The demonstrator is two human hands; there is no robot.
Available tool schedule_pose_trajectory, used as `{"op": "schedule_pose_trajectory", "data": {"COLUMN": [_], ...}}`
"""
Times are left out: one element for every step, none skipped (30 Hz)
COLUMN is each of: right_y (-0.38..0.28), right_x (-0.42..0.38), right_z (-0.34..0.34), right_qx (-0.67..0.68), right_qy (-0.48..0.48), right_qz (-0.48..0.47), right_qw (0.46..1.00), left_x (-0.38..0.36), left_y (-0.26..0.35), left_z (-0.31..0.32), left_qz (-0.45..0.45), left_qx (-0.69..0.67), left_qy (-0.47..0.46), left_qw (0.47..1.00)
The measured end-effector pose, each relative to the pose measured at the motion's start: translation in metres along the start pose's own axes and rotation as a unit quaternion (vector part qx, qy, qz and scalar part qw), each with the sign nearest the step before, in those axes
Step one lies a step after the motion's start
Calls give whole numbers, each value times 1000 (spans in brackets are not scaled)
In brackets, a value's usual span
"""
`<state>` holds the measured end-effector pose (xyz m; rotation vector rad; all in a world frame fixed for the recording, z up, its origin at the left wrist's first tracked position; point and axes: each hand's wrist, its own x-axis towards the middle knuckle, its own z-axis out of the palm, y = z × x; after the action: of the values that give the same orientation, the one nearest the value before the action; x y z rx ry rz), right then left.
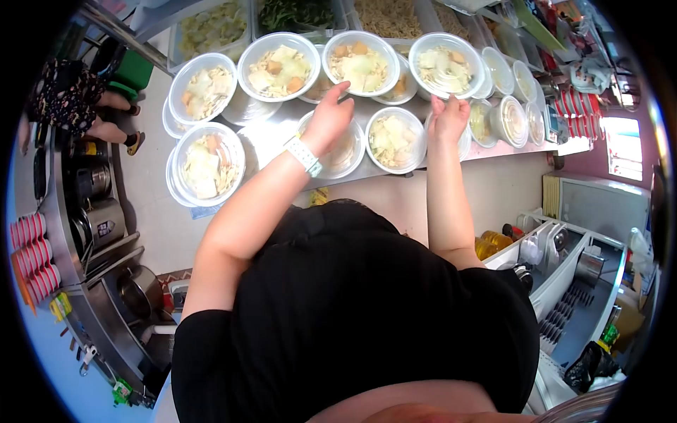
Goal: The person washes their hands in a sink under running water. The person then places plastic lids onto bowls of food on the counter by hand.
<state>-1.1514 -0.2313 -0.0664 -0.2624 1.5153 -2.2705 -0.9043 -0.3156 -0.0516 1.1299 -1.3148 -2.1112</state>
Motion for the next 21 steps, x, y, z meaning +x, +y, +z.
{"op": "schedule_pose_trajectory", "data": {"right_y": [-9,-18,-29,-40,-50,-62,-77,-87,-90,-97,-102,-100,-97,-90,-80,-68,-58,-51,-46,-40,-29], "right_x": [0,-2,-2,-2,-5,-15,-27,-37,-43,-57,-70,-81,-91,-98,-103,-113,-123,-133,-144,-152,-157], "right_z": [-4,-10,-19,-29,-40,-47,-52,-60,-75,-78,-78,-82,-87,-88,-84,-79,-71,-55,-34,-18,-8], "right_qx": [6,15,14,23,31,29,34,42,40,20,-1,-2,-28,-55,-54,-46,-38,-38,-101,-165,-167], "right_qy": [7,-14,-13,-45,-76,-76,-94,-112,-134,-150,-168,-175,-211,-246,-249,-280,-310,-313,-308,-303,-305], "right_qz": [-14,-30,-29,-22,-11,-4,55,113,142,176,212,223,280,336,346,386,422,426,444,458,461], "right_qw": [1000,999,999,998,997,997,993,986,980,973,963,959,936,908,903,878,851,848,835,819,816], "left_x": [11,22,28,32,33,30,26,23,19,14,5,-19,-49,-74,-101,-123,-145,-162,-175,-187,-195], "left_y": [-7,-15,-18,-20,-24,-24,-18,-12,-10,-9,-6,3,10,5,-1,-26,-46,-69,-79,-87,-95], "left_z": [3,6,9,11,13,16,18,18,12,1,-12,-22,-30,-45,-63,-86,-104,-120,-121,-120,-122], "left_qz": [11,20,19,42,61,55,74,95,92,58,25,51,71,83,96,165,170,135,133,27,-79], "left_qx": [-36,-72,-72,-86,-101,-102,-111,-119,-119,-170,-220,-216,-194,-155,-95,-35,40,27,26,-58,-141], "left_qy": [4,8,8,14,23,27,39,51,57,-2,-58,-57,-14,17,33,35,71,77,82,114,144], "left_qw": [999,997,997,995,993,993,990,987,987,984,973,973,978,984,990,985,982,988,987,991,976]}}
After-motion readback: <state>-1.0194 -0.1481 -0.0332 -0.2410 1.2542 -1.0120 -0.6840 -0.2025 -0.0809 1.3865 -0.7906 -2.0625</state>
